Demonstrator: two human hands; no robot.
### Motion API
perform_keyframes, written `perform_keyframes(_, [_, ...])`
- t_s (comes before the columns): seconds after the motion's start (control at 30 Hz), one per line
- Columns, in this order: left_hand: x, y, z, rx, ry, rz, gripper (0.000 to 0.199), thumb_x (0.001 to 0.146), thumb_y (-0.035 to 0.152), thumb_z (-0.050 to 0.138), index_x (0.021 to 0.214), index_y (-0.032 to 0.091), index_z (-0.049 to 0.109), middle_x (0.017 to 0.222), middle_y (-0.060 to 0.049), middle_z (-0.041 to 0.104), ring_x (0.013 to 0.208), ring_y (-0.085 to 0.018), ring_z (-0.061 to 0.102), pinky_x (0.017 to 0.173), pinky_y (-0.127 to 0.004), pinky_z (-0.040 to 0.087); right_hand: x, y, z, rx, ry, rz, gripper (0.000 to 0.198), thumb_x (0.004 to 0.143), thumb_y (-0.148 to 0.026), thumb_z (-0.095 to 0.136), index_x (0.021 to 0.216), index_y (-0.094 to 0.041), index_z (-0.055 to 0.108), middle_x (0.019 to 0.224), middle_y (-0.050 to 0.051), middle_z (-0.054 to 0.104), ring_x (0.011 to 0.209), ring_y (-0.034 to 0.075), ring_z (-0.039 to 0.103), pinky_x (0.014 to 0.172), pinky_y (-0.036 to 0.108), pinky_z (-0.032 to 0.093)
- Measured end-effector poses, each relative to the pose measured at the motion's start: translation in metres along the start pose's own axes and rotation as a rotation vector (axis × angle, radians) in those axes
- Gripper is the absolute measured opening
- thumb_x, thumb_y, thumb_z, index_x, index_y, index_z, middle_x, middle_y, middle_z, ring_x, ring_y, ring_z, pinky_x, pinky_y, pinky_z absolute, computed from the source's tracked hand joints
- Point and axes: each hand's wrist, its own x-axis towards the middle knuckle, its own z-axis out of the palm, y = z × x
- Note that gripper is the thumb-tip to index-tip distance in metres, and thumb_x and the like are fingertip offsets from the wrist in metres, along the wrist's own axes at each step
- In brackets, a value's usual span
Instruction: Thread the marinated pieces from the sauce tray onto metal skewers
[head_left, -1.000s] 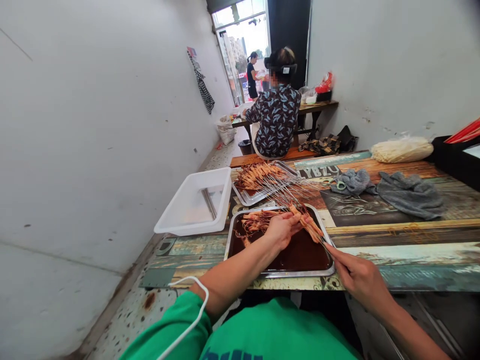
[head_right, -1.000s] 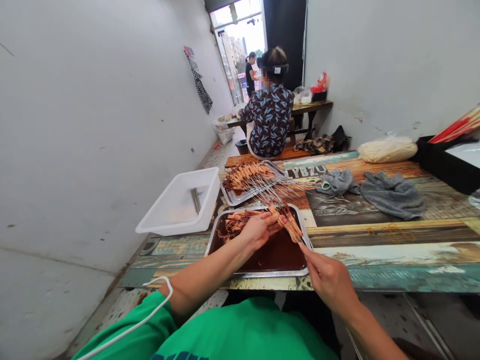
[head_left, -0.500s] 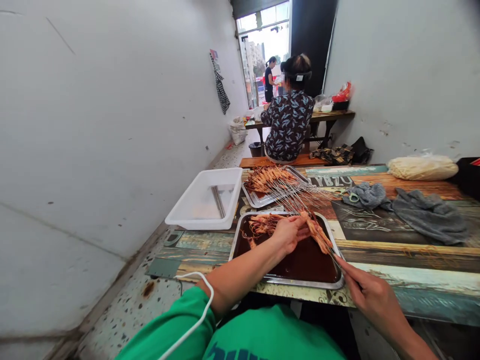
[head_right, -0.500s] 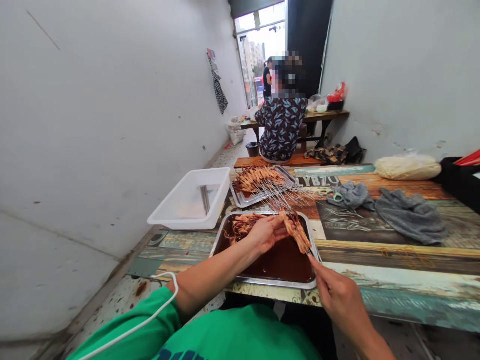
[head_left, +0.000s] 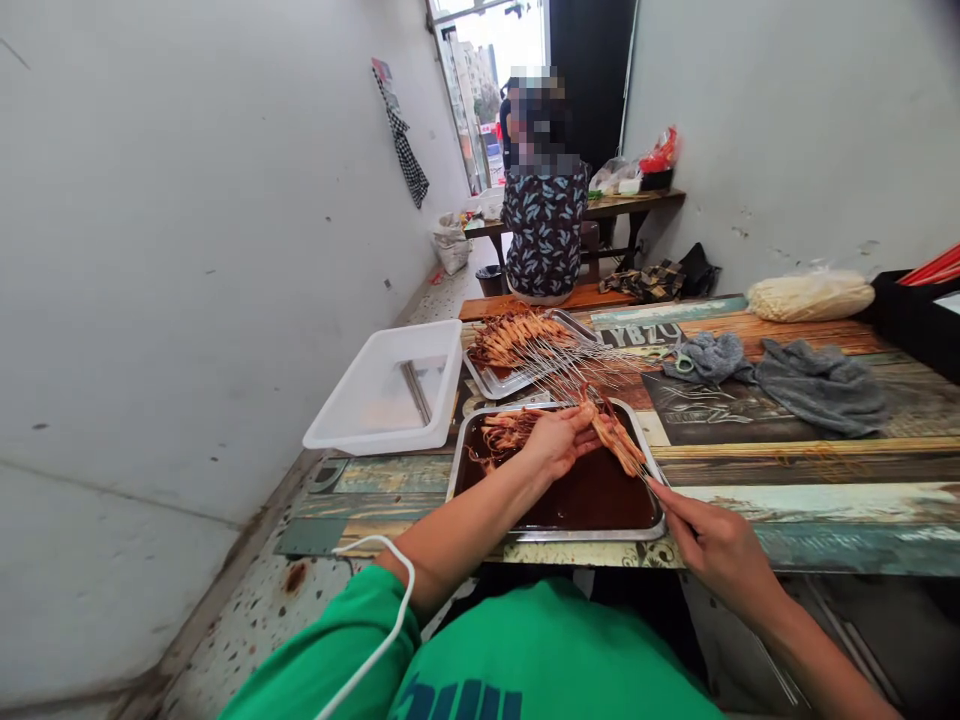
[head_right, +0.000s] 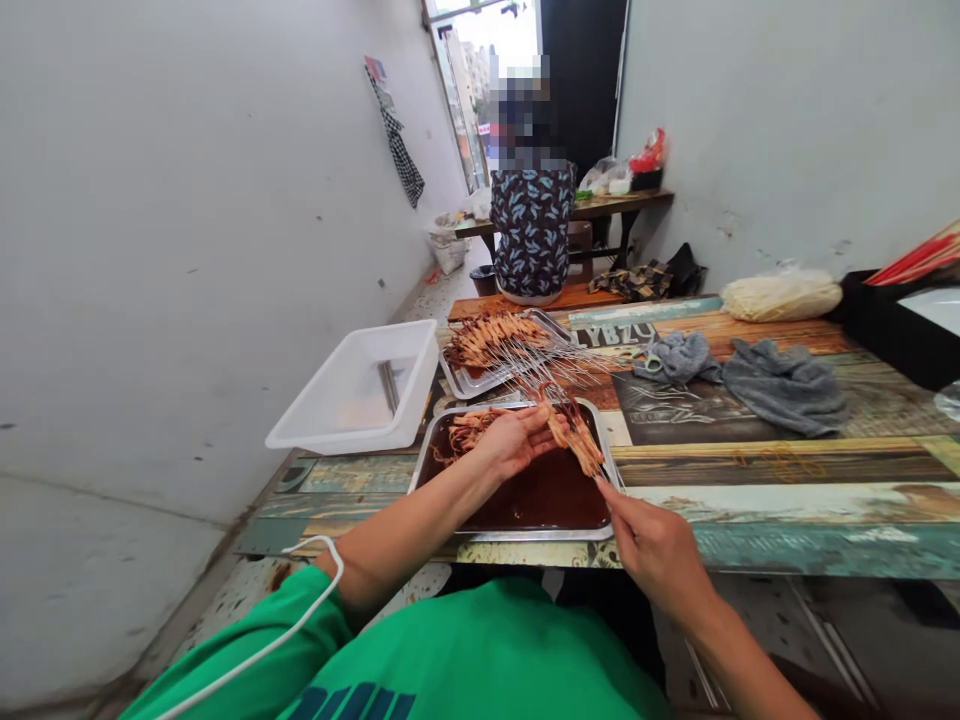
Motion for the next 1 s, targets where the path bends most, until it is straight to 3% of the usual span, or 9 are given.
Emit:
perform_keyframes(0.43, [-0.0011,-0.0033,0.0051,0.011,-0.004,0.004,0.008,0.080,0.011,0.052,0.074,0.010,0.057,0.073,-0.008,0.066,0.069,-0.016,0.066,0.082,-0.037,0.047,0.0013,-0.0013,0.0022,-0.019,0.006,0.014,0.036,0.084,-0.015,0.041,0.114,-0.015,0.061,0.100,0.009,0.069,0.080,0.018,0.068,0.068,0.026,0.053])
perform_keyframes(0.77, [-0.0002,-0.0007,0.0053,0.034,-0.034,0.001,0.009,0.080,0.010,0.051,0.074,0.009,0.058,0.075,-0.010,0.067,0.070,-0.017,0.066,0.082,-0.037,0.047,0.0037,-0.0014,-0.0017,0.058,-0.008,0.067,0.034,0.084,-0.016,0.041,0.112,-0.015,0.062,0.091,0.009,0.072,0.070,0.017,0.068,0.059,0.024,0.051])
perform_keyframes(1.0, [0.0039,0.0013,0.0030,-0.050,-0.005,0.017,0.008,0.081,0.008,0.049,0.076,0.010,0.055,0.073,-0.008,0.067,0.068,-0.015,0.065,0.080,-0.036,0.048,-0.0015,0.0004,0.0006,0.007,0.004,0.022,0.035,0.085,-0.015,0.041,0.115,-0.013,0.059,0.100,0.011,0.069,0.083,0.018,0.068,0.068,0.025,0.052])
